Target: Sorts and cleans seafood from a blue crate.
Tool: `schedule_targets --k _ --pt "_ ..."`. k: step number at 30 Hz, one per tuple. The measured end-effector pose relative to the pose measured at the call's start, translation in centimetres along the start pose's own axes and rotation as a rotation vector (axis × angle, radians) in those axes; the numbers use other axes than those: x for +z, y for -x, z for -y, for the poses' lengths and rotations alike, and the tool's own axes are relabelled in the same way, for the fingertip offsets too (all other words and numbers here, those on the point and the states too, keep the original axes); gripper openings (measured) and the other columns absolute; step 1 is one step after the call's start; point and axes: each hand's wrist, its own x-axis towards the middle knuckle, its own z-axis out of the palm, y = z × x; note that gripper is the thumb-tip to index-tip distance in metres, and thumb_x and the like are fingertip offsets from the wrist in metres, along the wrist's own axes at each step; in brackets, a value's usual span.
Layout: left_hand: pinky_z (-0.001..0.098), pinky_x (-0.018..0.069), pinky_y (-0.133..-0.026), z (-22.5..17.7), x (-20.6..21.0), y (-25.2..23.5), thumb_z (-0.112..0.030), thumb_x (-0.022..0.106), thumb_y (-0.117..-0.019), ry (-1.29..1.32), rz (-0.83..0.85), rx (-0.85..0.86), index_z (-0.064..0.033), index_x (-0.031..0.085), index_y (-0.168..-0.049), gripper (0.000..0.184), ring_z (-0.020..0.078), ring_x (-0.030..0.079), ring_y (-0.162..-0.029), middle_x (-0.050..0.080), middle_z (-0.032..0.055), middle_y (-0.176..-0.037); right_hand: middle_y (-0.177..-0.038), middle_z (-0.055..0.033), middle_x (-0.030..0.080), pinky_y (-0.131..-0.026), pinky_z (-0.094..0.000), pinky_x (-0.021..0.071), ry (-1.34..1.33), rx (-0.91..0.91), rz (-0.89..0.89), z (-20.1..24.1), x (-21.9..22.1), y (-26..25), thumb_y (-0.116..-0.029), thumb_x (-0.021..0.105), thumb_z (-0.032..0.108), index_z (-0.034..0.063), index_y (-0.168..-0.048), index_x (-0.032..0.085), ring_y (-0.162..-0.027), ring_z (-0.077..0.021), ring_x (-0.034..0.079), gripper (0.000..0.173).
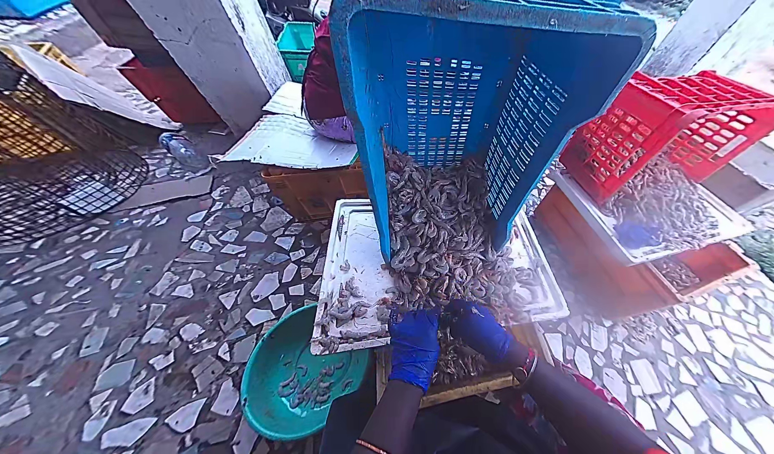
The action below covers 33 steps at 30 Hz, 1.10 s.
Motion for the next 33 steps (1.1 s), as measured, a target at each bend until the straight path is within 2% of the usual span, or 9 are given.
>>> schedule_targets --k 2,6,9,13,16,21,24,27,33 --pt "0.0633 0.0301 -0.116 -0.1 1.0 0.3 -0.002 0.066 -0.0883 0.078 -0.153 -0.010 -0.0169 0.076 -0.121 0.038 0.0353 0.070 -0.107 0.076 0.0124 -0.109 -0.118 -0.0125 0.072 -0.098 -0.0561 0.0510 0.139 -0.049 -0.041 -0.1 -0.1 0.4 -0.1007 0.057 0.030 0.0139 -0.127 0.067 -0.113 -0.0312 0.068 0.033" --pt "0.0570 0.0296 -0.118 0.3 -1.3 -0.1 0.000 0.054 -0.0954 0.407 0.079 -0.266 -0.0189 0.066 -0.134 0.045 0.0322 0.059 -0.129 0.070 0.0107 -0.130 -0.118 -0.0125 0.073 -0.107 -0.0525 0.0464 0.142 -0.223 -0.110 -0.9 0.2 1.3 -0.0974 0.061 0.024 0.0115 -0.121 0.072 -0.119 -0.0307 0.064 0.029" --pt "0.0565 0.0354 -0.115 2.2 -1.5 -0.5 -0.001 0.053 -0.0970 0.499 0.074 -0.385 -0.0251 0.067 -0.134 0.046 0.0295 0.061 -0.128 0.070 0.0064 -0.131 -0.113 -0.0098 0.073 -0.102 -0.0454 0.0508 -0.082 -0.201 -0.116 -2.0 -0.4 1.2 -0.0947 0.064 0.018 0.0103 -0.120 0.072 -0.110 -0.0229 0.067 0.027" --pt "0.0626 0.0412 -0.107 3.3 -0.3 -0.2 0.004 0.054 -0.0896 0.603 0.065 -0.145 -0.0408 0.052 -0.149 0.075 0.0314 0.056 -0.134 0.061 0.0031 -0.145 -0.111 -0.0091 0.070 -0.089 -0.0381 0.0571 -0.470 -0.139 -0.020 -2.8 -0.2 0.6 -0.0997 0.062 0.025 0.0068 -0.124 0.066 -0.098 -0.0158 0.068 0.031" --pt "0.0566 0.0428 -0.111 2.0 -0.3 -0.1 0.000 0.058 -0.0895 0.672 0.140 -0.081 -0.0254 0.065 -0.138 0.056 0.0310 0.055 -0.133 0.061 0.0101 -0.141 -0.122 -0.0108 0.068 -0.098 -0.0343 0.0541 -0.576 -0.182 0.015 -2.7 0.6 0.7 -0.1040 0.055 0.026 0.0028 -0.132 0.062 -0.109 -0.0136 0.066 0.037" --pt "0.0627 0.0414 -0.106 1.9 -1.9 -0.4 -0.009 0.061 -0.0933 0.340 0.272 -0.210 -0.0183 0.064 -0.139 0.047 0.0397 0.052 -0.134 0.057 0.0148 -0.146 -0.089 0.0038 0.066 -0.073 -0.0221 0.0527 -0.961 -0.279 -0.006 -1.9 0.0 1.6 -0.1049 0.046 0.016 0.0053 -0.113 0.062 -0.077 -0.0029 0.061 0.020" --pt "0.0546 0.0414 -0.111 3.8 -0.8 0.1 0.000 0.055 -0.0922 0.613 0.112 -0.185 -0.0194 0.069 -0.132 0.046 0.0307 0.056 -0.133 0.063 0.0096 -0.140 -0.115 -0.0059 0.071 -0.095 -0.0339 0.0552 -0.418 -0.274 0.053 -2.5 -1.7 1.2 -0.1027 0.055 0.019 0.0064 -0.127 0.065 -0.103 -0.0134 0.068 0.029" --pt "0.0339 0.0422 -0.116 3.9 0.9 0.4 0.005 0.046 -0.0970 1.209 -0.006 -0.026 -0.0069 0.067 -0.131 0.042 0.0156 0.055 -0.133 0.064 0.0100 -0.137 -0.139 -0.0100 0.063 -0.112 -0.0465 0.0442 -0.042 -0.328 -0.027 -2.3 -0.1 0.5 -0.1010 0.061 0.031 0.0163 -0.140 0.063 -0.129 -0.0232 0.059 0.042" --pt "0.0286 0.0510 -0.102 2.3 0.4 1.2 -0.001 0.031 -0.1069 1.765 0.126 -0.188 0.0051 0.045 -0.144 0.040 0.0093 0.061 -0.119 0.061 0.0110 -0.135 -0.123 -0.0129 0.072 -0.107 -0.0554 0.0455 0.067 -0.646 -0.519 -2.5 4.4 -0.2 -0.0943 0.062 0.013 0.0095 -0.129 0.070 -0.117 -0.0335 0.066 0.036"
